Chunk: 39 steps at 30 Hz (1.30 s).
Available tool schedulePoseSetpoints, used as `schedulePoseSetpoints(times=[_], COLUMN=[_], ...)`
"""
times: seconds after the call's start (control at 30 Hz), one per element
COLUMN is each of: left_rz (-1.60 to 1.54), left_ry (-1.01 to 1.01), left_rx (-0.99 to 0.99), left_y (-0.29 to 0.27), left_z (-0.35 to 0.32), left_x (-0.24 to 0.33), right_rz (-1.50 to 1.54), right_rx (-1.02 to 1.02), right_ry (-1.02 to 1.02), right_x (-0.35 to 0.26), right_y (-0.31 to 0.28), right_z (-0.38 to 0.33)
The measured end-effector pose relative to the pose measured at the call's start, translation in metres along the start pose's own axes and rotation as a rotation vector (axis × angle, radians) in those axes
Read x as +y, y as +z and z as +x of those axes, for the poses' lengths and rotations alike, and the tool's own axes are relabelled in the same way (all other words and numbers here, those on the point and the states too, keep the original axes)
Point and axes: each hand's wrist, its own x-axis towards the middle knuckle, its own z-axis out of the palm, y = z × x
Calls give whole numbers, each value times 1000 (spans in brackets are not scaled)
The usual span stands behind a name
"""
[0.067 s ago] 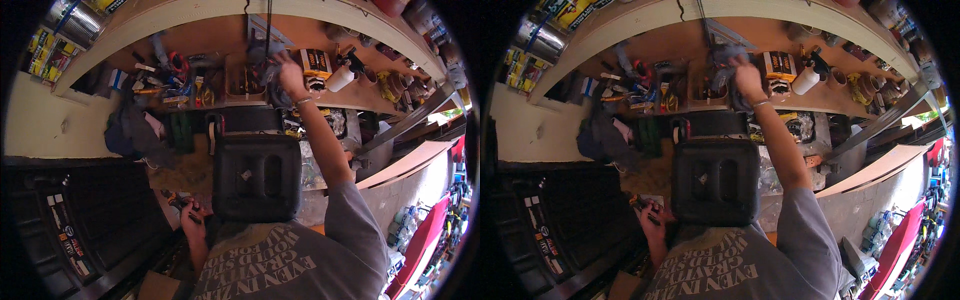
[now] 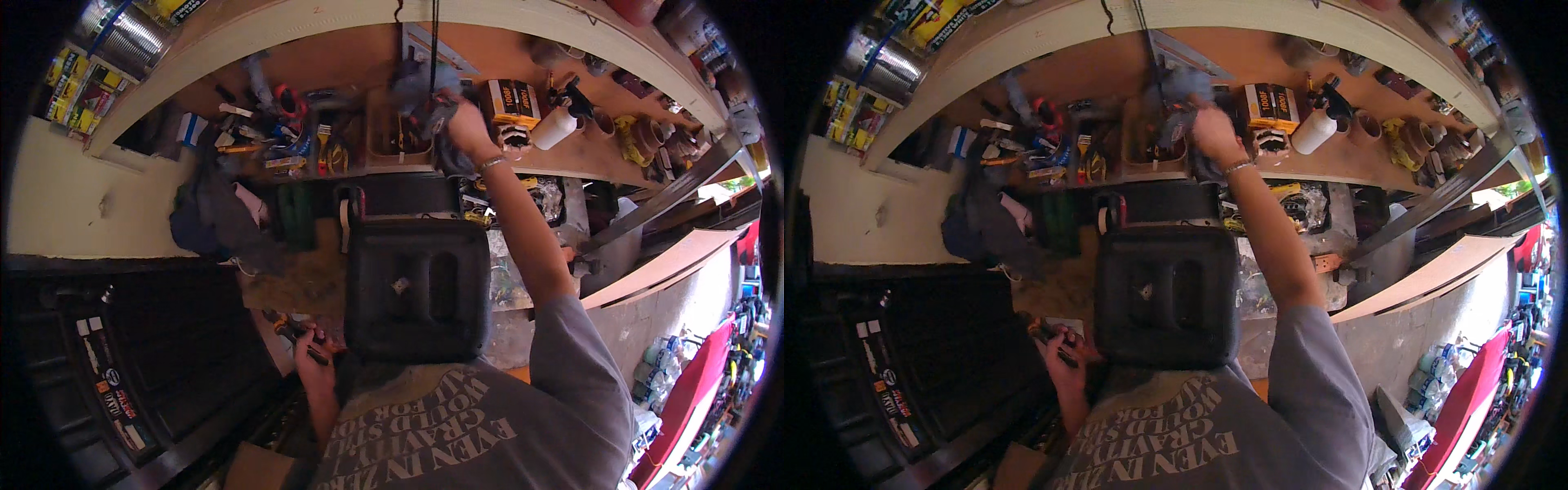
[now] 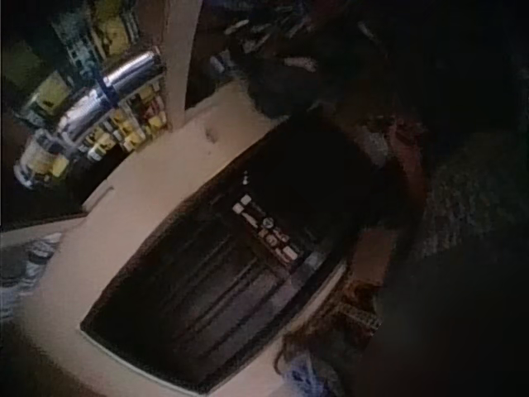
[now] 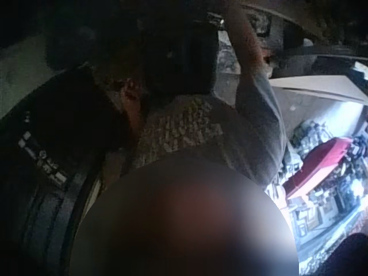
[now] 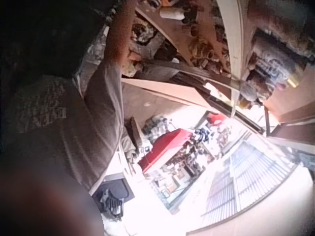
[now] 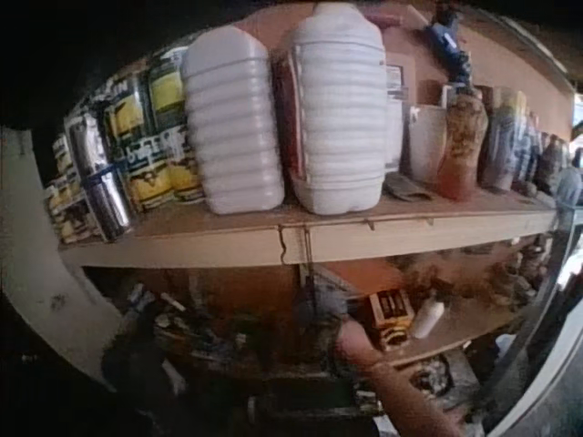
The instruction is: The person assembles a wooden frame by drilling screws, cutting a yellow cord, and prying off a wooden trim piece. They use a cordless drill, pliers, a utility knife, and a screwdriver to manipulate the frame and trim.
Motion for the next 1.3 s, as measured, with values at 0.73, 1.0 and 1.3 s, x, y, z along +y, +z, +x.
schedulePoseSetpoints(times=[0.73,1.0,1.3], left_rz=[82,24,-24], left_ry=[117,-87,-94], left_rx=[-428,-432,-299], left_y=[59,142,110], left_z=[-26,-36,-31], left_x=[20,-42,-59], right_rz=[673,1098,467], right_rx=[-276,-600,-284], right_ry=[594,308,377], right_x=[-15,-165,-54], right_y=[-148,-237,-134], right_z=[-113,-151,-102])
